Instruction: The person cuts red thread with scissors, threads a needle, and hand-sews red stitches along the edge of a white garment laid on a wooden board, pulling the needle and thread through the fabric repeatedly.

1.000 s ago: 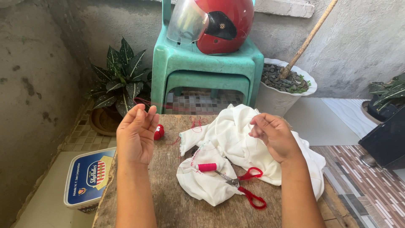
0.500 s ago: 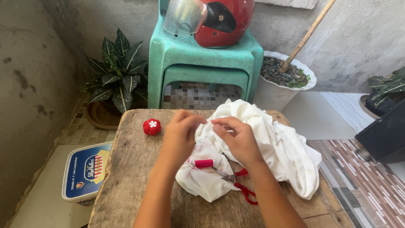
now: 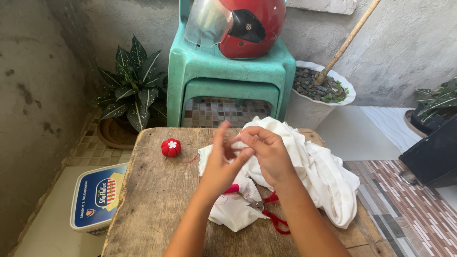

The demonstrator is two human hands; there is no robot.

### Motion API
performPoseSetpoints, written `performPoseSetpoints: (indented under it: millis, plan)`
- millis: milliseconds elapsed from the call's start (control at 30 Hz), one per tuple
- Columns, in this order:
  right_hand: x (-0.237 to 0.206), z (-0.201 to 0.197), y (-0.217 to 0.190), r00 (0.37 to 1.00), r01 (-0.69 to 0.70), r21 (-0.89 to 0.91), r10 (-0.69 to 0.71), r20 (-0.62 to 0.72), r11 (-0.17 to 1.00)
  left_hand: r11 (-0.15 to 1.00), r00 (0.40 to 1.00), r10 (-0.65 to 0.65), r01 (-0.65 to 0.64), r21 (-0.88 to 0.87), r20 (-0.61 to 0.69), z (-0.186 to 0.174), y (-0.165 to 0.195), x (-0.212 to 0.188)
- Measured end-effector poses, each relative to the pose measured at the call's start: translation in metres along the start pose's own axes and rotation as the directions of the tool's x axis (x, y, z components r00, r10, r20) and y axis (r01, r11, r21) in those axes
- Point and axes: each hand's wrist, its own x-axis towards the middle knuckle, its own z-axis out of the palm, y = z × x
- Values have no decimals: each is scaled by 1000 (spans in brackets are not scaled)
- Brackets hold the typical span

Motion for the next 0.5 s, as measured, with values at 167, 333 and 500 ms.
performPoseSetpoints:
  millis: [167, 333, 500]
  plan:
    - [30, -33, 3, 992, -56, 319, 90, -92, 946, 903, 904, -368, 403, -147, 219, -27, -16, 3]
    - [47, -101, -21, 998, 24, 597, -58, 38, 802, 944, 955, -297, 295, -147, 3, -89, -15, 5]
    - [35, -143, -53, 872, 244, 79, -184, -453, 967, 953, 964, -216, 175, -247, -152, -131, 2, 1]
